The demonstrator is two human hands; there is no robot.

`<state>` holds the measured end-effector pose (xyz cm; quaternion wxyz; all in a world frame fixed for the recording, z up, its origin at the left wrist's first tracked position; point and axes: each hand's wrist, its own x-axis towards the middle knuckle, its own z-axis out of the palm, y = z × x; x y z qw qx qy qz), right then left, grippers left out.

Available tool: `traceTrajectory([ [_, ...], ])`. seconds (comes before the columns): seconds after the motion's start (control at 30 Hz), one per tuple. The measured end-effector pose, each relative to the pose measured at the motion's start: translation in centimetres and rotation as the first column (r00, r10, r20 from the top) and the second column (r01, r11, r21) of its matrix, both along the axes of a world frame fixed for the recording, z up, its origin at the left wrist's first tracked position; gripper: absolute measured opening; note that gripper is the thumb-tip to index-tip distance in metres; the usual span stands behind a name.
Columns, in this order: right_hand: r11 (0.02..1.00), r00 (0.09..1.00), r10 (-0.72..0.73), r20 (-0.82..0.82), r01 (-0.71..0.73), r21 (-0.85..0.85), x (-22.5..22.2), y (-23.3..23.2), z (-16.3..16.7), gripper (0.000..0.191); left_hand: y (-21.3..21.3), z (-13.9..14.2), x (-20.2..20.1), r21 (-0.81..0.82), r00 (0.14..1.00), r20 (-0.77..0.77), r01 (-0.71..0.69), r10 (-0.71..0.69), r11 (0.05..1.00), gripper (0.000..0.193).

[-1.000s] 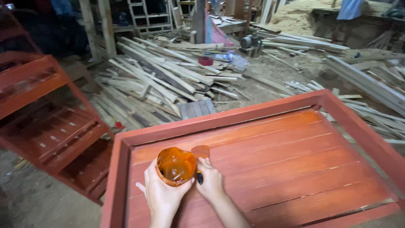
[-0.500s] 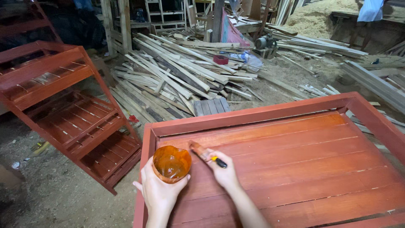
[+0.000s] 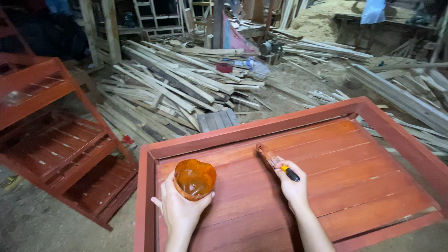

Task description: The person applies an orange wood stain to a slatted wooden tray-like furniture frame, wiping the liquid over the surface with a cloth-wrapped pad by hand. They periodically dip the pad into a stain container, briefly walk to a side table to open a bottle and refill the container, then resume wiping the furniture surface.

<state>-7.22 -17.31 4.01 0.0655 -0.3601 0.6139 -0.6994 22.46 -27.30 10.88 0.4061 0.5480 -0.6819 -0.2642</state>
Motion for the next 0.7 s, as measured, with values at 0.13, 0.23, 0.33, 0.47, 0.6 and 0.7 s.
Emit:
traceTrajectory([
  [0.13, 1.0, 0.996, -0.011, 0.084, 0.012, -0.017, -0.3, 0.9, 0.3, 0.014, 0.1, 0.2, -1.0, -0.023, 0.999, 0.003, 0.042, -0.042, 0.999, 0.113],
  [0.23, 1.0, 0.997, -0.015, 0.077, 0.016, -0.01, 0.0, 1.2, 0.4, 0.013, 0.2, 0.1, -1.3, -0.032, 0.999, 0.001, 0.047, -0.047, 0.998, 0.112],
  [0.33, 1.0, 0.998, -0.001, 0.067, 0.001, 0.001, 0.4, 1.1, 0.4, 0.012, 0.3, 0.0, -1.6, -0.047, 0.998, 0.01, 0.056, -0.055, 0.997, 0.113],
  [0.47, 0.999, 0.997, 0.014, 0.075, -0.018, 0.042, 1.1, 0.8, 0.2, 0.012, 0.6, 0.0, -1.9, -0.036, 0.999, 0.009, 0.052, -0.052, 0.998, 0.113],
  [0.6, 0.999, 0.996, 0.026, 0.084, -0.03, 0.041, 1.2, 0.7, 0.2, 0.011, 0.9, 0.1, -2.2, -0.023, 0.999, 0.002, 0.053, -0.053, 0.998, 0.111],
  [0.7, 0.998, 0.996, 0.034, 0.079, -0.038, 0.048, 1.2, 0.8, 0.1, 0.011, 1.0, 0.0, -2.2, -0.008, 0.999, -0.004, 0.052, -0.052, 0.999, 0.111],
])
